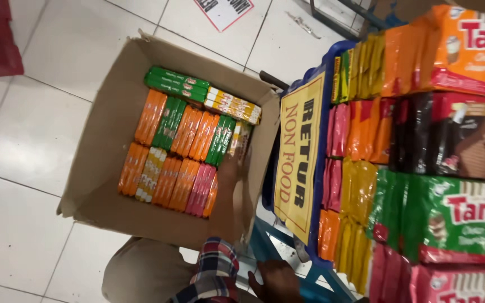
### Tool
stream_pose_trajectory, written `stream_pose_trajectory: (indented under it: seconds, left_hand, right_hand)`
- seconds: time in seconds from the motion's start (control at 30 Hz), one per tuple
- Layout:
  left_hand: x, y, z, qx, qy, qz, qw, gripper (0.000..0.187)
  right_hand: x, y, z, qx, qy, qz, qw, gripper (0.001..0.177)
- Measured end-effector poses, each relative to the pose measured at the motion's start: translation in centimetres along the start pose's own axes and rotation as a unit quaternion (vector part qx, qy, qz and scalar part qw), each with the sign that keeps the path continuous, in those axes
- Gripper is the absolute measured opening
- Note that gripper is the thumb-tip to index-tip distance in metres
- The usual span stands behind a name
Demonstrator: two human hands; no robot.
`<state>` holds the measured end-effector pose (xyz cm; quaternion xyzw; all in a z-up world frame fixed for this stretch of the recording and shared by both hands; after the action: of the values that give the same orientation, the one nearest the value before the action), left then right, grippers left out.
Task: The person sits on the floor and packs various colorful snack packets, including Tango and Chiki Twist, from a cardboard box into a blue plastic crate. The person repeatedly reaches into the box, grabs stacks of packets, and places them into the crate.
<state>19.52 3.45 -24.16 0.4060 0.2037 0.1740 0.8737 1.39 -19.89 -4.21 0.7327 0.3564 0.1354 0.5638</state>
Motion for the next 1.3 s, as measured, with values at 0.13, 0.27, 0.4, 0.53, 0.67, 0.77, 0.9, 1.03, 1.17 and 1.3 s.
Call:
stream_pose_trajectory:
  seconds: [0.13,0.27,0.4,0.53,0.67,0.77,0.9,1.03,1.17,1.3]
  left_hand:
    - [-1.1,4.0,0.3,-0.094,0.012,0.020,0.995,0.056]
    - [-3.6,8.1,1.9,0.040,0.077,-0.050,0.995,0.038]
    - [-7.2,14.0,4.3,0.165,0.031,-0.024,0.985,0.033]
    - [-14.5,21.6,7.4,-0.046,-0.024,0.123,0.991,0.039]
    - [-24.0,26.1,9.7,-0.145,0.019,0.175,0.974,0.034]
    - [-30.2,28.1,12.2,-0.257,0.059,0.189,0.946,0.031]
    - [-35.1,28.5,16.9,-0.303,-0.028,0.232,0.924,0.033]
    - [-38.0,28.3,24.2,-0.259,-0.206,0.295,0.896,0.030]
    - [-40.7,26.7,30.5,-0.352,-0.267,0.258,0.859,0.048]
    - [-41.0,25.3,31.4,-0.390,-0.281,0.112,0.869,0.076]
  right_hand:
    - [1.5,1.0,-0.7,0.031,-0.039,-0.104,0.993,0.033]
    - [1.7,0.3,-0.6,0.029,-0.068,-0.083,0.994,0.037]
    - [2.6,1.3,-1.4,0.041,-0.036,-0.019,0.998,0.039]
    - [2.9,3.9,-2.1,0.053,-0.027,0.019,0.998,0.042]
    - [1.8,6.6,-1.4,0.298,0.027,0.084,0.951,0.034]
    - [1.0,8.3,-0.1,0.469,-0.113,0.050,0.875,0.040]
    - [-3.1,19.7,-1.4,0.567,-0.027,0.070,0.820,0.078]
    - [-6.9,29.6,-2.2,0.459,0.009,0.174,0.871,0.100]
    - [-9.4,32.4,-0.3,0.401,-0.012,0.259,0.879,0.096]
    - [-12.1,32.8,3.0,0.450,-0.038,0.328,0.830,0.090]
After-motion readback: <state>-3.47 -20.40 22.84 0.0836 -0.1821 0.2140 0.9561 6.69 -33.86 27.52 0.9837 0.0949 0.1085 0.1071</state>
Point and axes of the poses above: each hand's wrist, its own x-axis towards the middle knuckle, its own y-axis out of the back of the hand, z = x × y, the point moved 3 cm from there along x, towards the middle knuckle, and after that the axes turned 11 degrees about z, right-handed, at the moved point
